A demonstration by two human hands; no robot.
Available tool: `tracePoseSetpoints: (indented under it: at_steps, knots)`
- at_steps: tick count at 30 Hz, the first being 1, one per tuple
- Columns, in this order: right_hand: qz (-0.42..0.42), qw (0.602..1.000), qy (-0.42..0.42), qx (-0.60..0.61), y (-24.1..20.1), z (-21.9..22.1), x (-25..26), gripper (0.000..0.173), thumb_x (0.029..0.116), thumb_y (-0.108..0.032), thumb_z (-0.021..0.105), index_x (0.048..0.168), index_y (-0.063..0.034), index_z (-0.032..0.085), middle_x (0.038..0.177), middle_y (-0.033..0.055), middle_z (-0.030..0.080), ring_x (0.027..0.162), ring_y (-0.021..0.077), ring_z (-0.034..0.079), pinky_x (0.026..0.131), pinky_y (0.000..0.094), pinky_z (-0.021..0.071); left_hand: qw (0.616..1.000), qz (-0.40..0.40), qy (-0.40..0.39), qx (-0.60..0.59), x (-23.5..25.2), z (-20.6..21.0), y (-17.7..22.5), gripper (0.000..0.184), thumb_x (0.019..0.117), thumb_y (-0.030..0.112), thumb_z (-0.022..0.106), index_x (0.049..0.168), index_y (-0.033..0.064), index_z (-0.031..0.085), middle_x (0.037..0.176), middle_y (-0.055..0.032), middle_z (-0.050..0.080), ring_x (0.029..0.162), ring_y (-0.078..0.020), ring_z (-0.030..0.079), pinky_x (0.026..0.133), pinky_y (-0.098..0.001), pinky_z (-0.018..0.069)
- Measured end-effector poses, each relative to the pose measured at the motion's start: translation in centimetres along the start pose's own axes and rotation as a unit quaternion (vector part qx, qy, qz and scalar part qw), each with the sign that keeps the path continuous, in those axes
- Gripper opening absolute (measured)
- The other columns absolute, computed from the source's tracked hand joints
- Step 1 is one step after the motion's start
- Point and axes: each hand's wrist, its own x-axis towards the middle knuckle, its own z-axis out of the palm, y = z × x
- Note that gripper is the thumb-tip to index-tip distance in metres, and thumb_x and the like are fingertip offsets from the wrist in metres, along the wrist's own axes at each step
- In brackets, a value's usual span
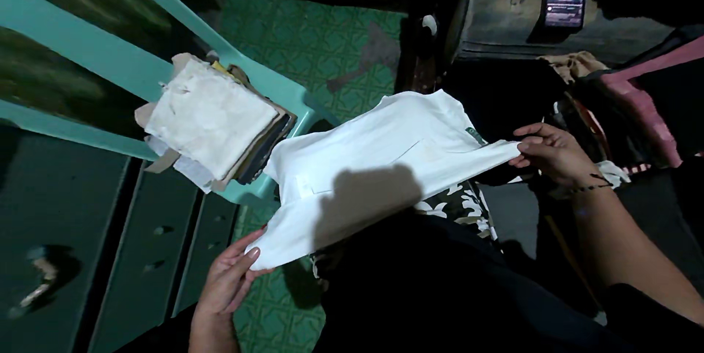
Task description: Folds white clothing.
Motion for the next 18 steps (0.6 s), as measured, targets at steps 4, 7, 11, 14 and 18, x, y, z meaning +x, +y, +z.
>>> tracePoseSetpoints:
  at_steps: [4,7,11,14,18]
  knots:
    - [0.040,0.997,0.000,-0.058,0.4,0.7,0.0,0.029,0.1005,0.003,0.054,0.128,-0.0070,0.057,0.085,0.0041,0.070,0.067,0.0142,0.071,0.064,0.0312,0.0633,0.993,-0.075,0.002,0.093,0.7,0.5,0.0,0.044,0.0955,0.008,0.057,0.139,0.0068,0.058,0.118,-0.0091,0.073,0.093,-0.0227,0.076,0.073,-0.0408,0.0660]
    - [0.040,0.975,-0.006,-0.217,0.0,1.5,0.5,0.033,0.0980,-0.006,0.067,0.131,-0.0065,0.060,0.092,0.0072,0.070,0.072,0.0146,0.065,0.066,0.0335,0.0573,0.966,-0.083,0.027,0.244,1.8,1.6,0.0,0.052,0.0983,0.018,0.063,0.148,0.0084,0.049,0.126,-0.0097,0.067,0.099,-0.0205,0.071,0.079,-0.0388,0.0631]
    - [-0.057,0.954,-0.011,-0.293,-2.4,4.5,1.8,0.034,0.0951,-0.014,0.073,0.126,-0.0024,0.066,0.109,0.0161,0.070,0.093,0.0261,0.067,0.086,0.0488,0.0561,0.925,0.060,0.054,0.372,4.4,3.3,-0.9,0.048,0.1016,0.025,0.058,0.144,0.0038,0.053,0.149,-0.0191,0.050,0.131,-0.0293,0.055,0.104,-0.0463,0.0502]
    - [-0.137,0.944,-0.052,-0.295,-3.6,8.1,3.4,0.034,0.0944,-0.021,0.073,0.124,-0.0054,0.069,0.117,0.0143,0.068,0.099,0.0232,0.067,0.090,0.0450,0.0559,0.915,0.101,0.047,0.388,6.2,4.9,-1.0,0.046,0.0996,0.021,0.062,0.140,0.0010,0.055,0.144,-0.0203,0.054,0.132,-0.0306,0.053,0.107,-0.0502,0.0470]
    - [-0.168,0.931,-0.088,-0.312,-3.6,12.8,5.0,0.041,0.0867,-0.030,0.082,0.120,-0.0086,0.071,0.104,0.0111,0.065,0.091,0.0230,0.060,0.080,0.0436,0.0525,0.904,0.103,0.039,0.412,7.1,4.9,-0.3,0.035,0.0918,0.019,0.069,0.121,0.0007,0.061,0.100,-0.0097,0.062,0.093,-0.0172,0.059,0.084,-0.0387,0.0512]
